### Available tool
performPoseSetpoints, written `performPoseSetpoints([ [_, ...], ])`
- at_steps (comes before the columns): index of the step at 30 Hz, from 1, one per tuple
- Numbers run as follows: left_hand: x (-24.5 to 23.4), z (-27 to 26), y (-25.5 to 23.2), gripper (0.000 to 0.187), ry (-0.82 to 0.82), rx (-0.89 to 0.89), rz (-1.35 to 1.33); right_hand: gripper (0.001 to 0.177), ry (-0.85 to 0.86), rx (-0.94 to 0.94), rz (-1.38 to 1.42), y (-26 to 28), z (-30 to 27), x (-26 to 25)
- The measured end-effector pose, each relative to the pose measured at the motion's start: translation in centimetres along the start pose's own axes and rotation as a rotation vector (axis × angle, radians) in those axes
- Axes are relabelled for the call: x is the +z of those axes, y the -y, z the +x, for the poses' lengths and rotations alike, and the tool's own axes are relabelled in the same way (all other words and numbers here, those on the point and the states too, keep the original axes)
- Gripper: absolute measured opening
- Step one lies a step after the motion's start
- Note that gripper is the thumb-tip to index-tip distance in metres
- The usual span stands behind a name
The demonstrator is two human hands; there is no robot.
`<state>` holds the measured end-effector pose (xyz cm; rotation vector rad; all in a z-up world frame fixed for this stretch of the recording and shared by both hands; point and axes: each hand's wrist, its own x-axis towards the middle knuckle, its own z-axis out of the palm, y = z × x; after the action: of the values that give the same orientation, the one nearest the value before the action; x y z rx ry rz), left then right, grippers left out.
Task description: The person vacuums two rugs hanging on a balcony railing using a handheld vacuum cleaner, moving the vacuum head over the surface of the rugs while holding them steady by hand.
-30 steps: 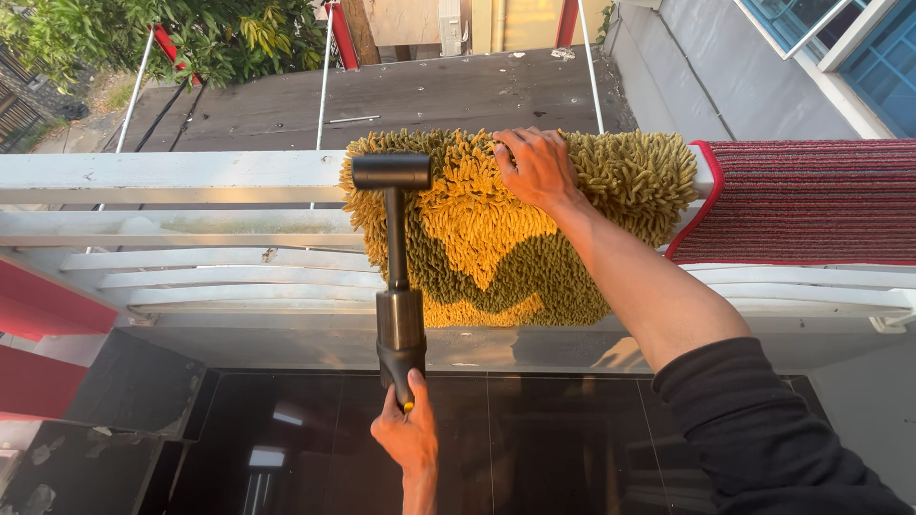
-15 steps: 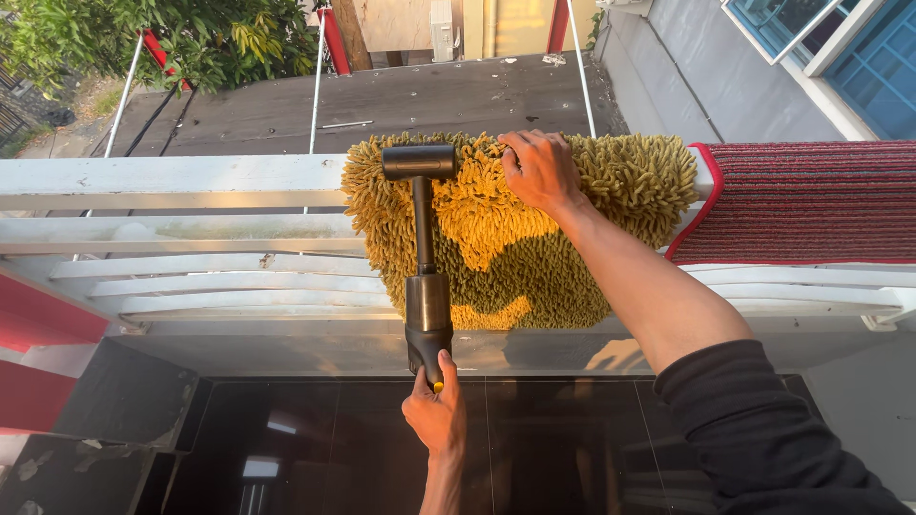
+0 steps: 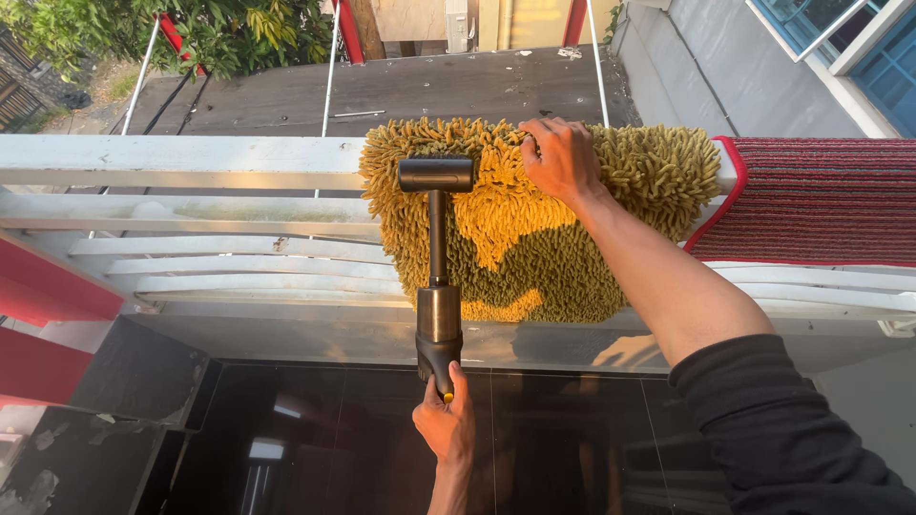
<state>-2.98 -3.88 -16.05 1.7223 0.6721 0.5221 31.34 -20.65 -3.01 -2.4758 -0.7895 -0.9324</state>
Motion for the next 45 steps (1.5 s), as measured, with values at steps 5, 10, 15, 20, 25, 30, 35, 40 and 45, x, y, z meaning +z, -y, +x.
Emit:
performPoseSetpoints([
  [5,-0.1,-0.6,2.1,0.046,-0.001,-0.035,0.046,0.026,0.011,0.023,0.013,0.7,0.0,-0.8],
  [10,0.3,-0.4,4.2,0.043,-0.015,0.002,0.027,0.024,-0.039,-0.007,0.022,1.5,-0.1,-1.3],
  [15,0.4,-0.8,3.6,0.038,-0.107,0.097,-0.094,0.024,-0.024,0.024,0.004,1.2,0.0,-1.3],
  [20,1.2,0.5,0.3,0.035,-0.175,0.231,-0.06,0.024,-0.054,-0.005,0.013,1.1,-0.1,-0.9],
  [25,3.3,2.4,-2.8,0.044,-0.126,0.165,-0.019,0.025,-0.024,0.03,0.011,0.7,0.0,-0.8],
  [30,4.6,2.0,-3.2,0.051,-0.078,0.08,0.072,0.024,-0.008,0.034,0.017,0.6,0.1,-0.9],
  [35,3.9,0.5,-1.4,0.048,-0.055,0.044,0.063,0.025,-0.043,0.006,0.019,0.6,-0.2,-0.7],
  [40,3.4,0.0,0.6,0.046,-0.095,0.06,0.067,0.026,-0.067,-0.003,0.024,0.7,-0.1,-1.0],
  [45,2.5,-0.8,2.8,0.047,-0.142,0.133,0.128,0.029,-0.006,0.034,0.041,1.0,0.1,-1.3],
])
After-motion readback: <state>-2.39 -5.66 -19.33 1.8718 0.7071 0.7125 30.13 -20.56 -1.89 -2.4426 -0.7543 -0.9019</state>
